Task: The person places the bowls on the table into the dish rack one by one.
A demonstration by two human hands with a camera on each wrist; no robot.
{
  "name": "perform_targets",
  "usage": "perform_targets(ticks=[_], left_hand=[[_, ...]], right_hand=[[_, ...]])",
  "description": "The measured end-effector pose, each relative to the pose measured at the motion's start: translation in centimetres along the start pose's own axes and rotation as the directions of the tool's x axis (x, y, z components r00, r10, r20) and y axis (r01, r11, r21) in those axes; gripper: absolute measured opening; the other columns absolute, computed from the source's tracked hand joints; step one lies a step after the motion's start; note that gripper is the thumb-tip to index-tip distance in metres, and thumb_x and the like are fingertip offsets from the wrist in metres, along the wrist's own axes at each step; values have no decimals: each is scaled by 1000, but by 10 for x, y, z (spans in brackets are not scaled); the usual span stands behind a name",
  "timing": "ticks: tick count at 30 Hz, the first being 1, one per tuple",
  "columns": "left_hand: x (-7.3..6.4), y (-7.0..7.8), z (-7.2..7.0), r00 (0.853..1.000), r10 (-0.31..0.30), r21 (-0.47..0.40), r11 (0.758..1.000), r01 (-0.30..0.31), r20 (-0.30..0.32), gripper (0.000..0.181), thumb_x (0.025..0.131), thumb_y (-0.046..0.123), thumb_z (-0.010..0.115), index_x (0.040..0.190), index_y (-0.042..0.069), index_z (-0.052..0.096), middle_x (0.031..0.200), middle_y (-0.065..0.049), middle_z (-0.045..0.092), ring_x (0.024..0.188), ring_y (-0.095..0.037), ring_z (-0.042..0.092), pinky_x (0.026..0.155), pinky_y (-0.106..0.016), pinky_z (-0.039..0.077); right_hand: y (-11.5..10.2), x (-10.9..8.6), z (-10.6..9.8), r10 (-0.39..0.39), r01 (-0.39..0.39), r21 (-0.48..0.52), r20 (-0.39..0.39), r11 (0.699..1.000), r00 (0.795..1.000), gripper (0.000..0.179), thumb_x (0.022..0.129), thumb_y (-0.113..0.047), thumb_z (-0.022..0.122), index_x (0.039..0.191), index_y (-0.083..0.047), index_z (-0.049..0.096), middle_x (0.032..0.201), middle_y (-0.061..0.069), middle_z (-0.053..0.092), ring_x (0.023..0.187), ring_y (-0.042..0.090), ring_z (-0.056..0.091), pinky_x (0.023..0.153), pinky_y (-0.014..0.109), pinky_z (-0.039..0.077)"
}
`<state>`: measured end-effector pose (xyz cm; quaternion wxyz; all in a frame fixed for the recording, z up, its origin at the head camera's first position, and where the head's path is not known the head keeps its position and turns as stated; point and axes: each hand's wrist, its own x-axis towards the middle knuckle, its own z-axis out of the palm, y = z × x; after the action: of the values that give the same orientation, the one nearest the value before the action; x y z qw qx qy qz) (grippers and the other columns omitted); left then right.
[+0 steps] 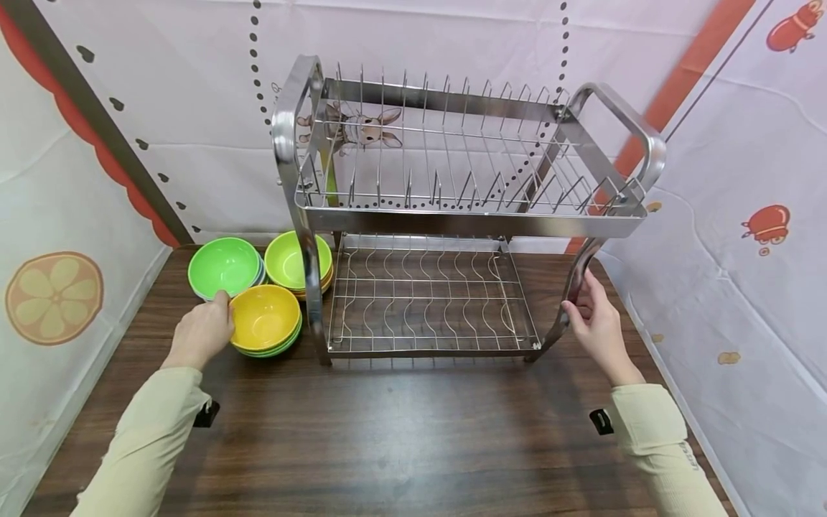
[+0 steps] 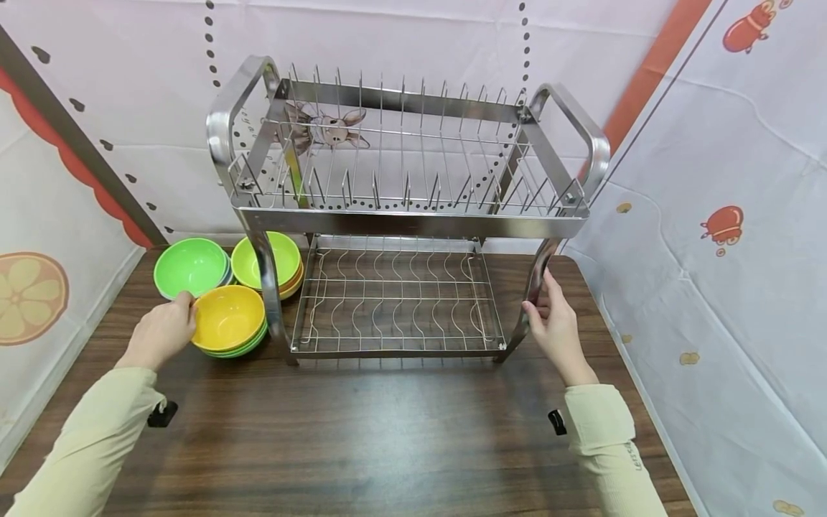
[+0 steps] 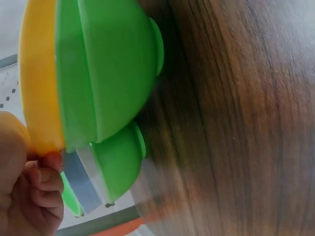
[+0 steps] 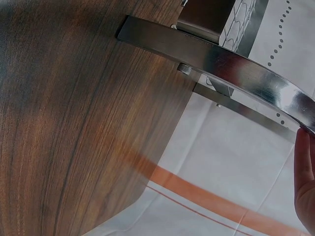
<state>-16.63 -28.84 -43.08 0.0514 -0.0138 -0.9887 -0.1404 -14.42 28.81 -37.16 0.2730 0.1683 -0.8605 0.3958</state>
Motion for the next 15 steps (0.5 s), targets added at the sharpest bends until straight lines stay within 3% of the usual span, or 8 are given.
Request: perform_targets(ticks=[2, 9, 15], left_hand=[[0, 3, -4, 1000, -9, -10, 1000, 9, 9, 18, 91, 9, 41, 95, -9, 44, 68, -27, 53, 55, -39, 52, 47, -51, 39], [0, 10, -17, 1000, 2, -17, 1000, -2, 2, 19, 91, 10, 42, 98, -7, 45, 68, -25, 54, 54, -35, 51, 45, -48, 38], [-4, 15, -26, 1000, 17, -1, 1000, -17, -6, 19, 91, 12, 41, 99, -4, 46, 65, -20, 53, 52, -31, 48, 42, -44, 36]], right_hand=[[1, -1, 0, 8, -8, -14, 1, 1000, 1000, 61, 74, 22, 57, 129, 14, 33, 98, 33, 54, 79, -11, 53, 64, 0, 40], [-9, 0, -1, 23, -23, -39, 3, 999, 1000, 57, 75, 20, 57, 127, 18, 33, 100, 36, 53, 81, -18, 48, 64, 0, 40], [-11, 1, -2, 18, -18, -85, 1, 996, 1000, 58, 73, 21, 59, 126, 18, 35, 100, 34, 55, 76, -1, 59, 63, 0, 40]])
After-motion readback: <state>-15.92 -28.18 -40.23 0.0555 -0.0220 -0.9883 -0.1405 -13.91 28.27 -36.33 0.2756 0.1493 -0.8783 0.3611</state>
